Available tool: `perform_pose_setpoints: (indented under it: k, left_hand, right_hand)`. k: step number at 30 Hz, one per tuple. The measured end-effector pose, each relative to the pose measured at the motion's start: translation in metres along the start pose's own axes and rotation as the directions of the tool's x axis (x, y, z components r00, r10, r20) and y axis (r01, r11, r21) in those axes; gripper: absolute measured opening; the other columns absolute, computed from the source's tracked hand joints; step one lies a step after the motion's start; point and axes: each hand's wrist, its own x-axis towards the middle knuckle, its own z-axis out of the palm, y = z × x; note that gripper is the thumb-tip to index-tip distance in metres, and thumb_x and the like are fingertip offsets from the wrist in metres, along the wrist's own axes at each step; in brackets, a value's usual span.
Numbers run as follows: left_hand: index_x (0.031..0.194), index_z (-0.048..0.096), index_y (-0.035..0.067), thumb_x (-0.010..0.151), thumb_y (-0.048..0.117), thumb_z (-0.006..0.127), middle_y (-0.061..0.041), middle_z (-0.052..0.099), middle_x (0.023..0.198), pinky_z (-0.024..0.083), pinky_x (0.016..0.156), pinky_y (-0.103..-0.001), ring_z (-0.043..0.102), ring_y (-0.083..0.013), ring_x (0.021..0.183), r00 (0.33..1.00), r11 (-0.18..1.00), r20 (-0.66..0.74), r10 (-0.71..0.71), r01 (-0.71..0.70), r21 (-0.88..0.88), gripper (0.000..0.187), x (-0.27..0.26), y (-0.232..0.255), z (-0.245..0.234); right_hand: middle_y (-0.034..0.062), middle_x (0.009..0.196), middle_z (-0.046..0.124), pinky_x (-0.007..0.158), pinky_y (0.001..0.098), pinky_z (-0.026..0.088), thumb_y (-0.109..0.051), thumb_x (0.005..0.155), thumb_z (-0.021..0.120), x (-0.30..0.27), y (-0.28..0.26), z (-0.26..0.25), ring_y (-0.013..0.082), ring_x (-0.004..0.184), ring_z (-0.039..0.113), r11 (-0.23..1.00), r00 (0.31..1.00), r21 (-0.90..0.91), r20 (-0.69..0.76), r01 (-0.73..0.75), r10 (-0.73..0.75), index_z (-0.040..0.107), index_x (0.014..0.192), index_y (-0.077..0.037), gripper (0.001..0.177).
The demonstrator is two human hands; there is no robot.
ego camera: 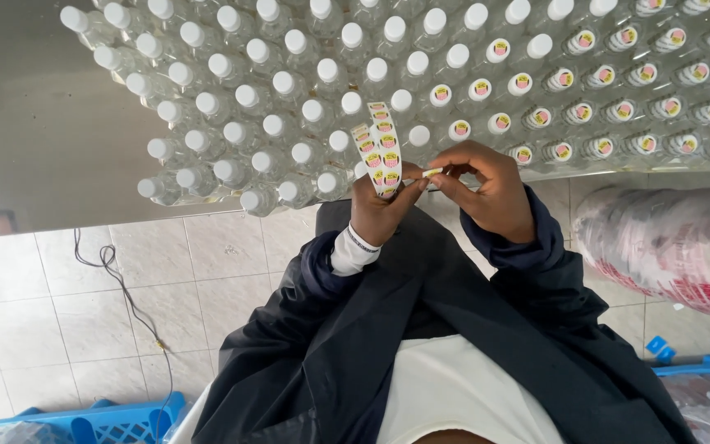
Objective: The person sits and applies round stickers to the white caps of numerous clear plastic bottles arranged on a metal table. They peel stickers from a sheet held in their left hand and press them onto the bottle caps with their right hand.
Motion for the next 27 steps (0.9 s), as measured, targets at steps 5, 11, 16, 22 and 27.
perform_pose_setpoints:
  k: [5,11,16,22,27]
  left_hand:
    - [0.104,0.084,0.008,0.095,0.006,0.085,-0.002,0.056,0.050,0.045,0.049,-0.024,0.055,-0.0107,0.044,0.999,0.998,-0.052,-0.002,0.006,0.064,0.009,-0.006,-0.006,-0.003]
    - [0.098,0.082,0.006,0.091,0.008,0.090,-0.007,0.057,0.048,0.042,0.046,-0.026,0.054,-0.0143,0.041,0.998,0.995,-0.052,-0.018,0.023,0.098,0.010,-0.017,-0.025,-0.007]
    - [0.089,0.080,0.005,0.091,0.009,0.090,-0.008,0.056,0.045,0.040,0.046,-0.025,0.053,-0.0136,0.040,0.998,0.996,-0.055,-0.015,0.020,0.086,0.011,-0.020,-0.028,-0.009]
    - [0.086,0.080,0.007,0.093,0.011,0.090,-0.009,0.058,0.046,0.040,0.045,-0.025,0.054,-0.0138,0.040,0.997,0.995,-0.068,-0.026,0.032,0.098,0.013,-0.028,-0.023,-0.024]
    - [0.086,0.080,0.007,0.095,0.012,0.088,-0.009,0.060,0.048,0.043,0.048,-0.024,0.054,-0.0130,0.042,0.992,0.995,-0.116,-0.058,0.068,0.080,0.014,-0.027,-0.017,-0.033]
  right_hand:
    - [0.0165,0.105,0.077,0.078,0.0379,0.060,-0.006,0.101,0.085,0.005,-0.002,0.004,0.0279,0.093,0.076,1.000,0.999,0.005,0.019,0.026,-0.026,0.080,0.117,0.000,0.018]
    - [0.0165,0.106,0.076,0.076,0.0363,0.060,0.003,0.100,0.083,0.015,-0.009,0.002,0.0265,0.090,0.074,0.996,0.995,0.008,0.034,0.093,-0.093,0.081,0.113,0.000,0.013]
    - [0.0223,0.111,0.072,0.085,0.0391,0.059,0.004,0.104,0.081,0.028,0.006,-0.013,0.0274,0.098,0.071,0.998,0.998,0.031,-0.018,0.059,-0.058,0.076,0.112,0.006,0.009]
    - [0.0173,0.110,0.073,0.087,0.0370,0.051,-0.003,0.111,0.078,0.056,0.033,-0.011,0.0256,0.103,0.068,0.985,0.998,-0.162,0.014,-0.052,0.055,0.078,0.115,0.001,0.006]
    - [0.0196,0.108,0.072,0.082,0.0444,0.054,-0.009,0.111,0.072,0.060,0.055,-0.005,0.0365,0.104,0.072,0.922,0.968,-0.355,0.135,-0.153,0.212,0.077,0.110,-0.003,0.009]
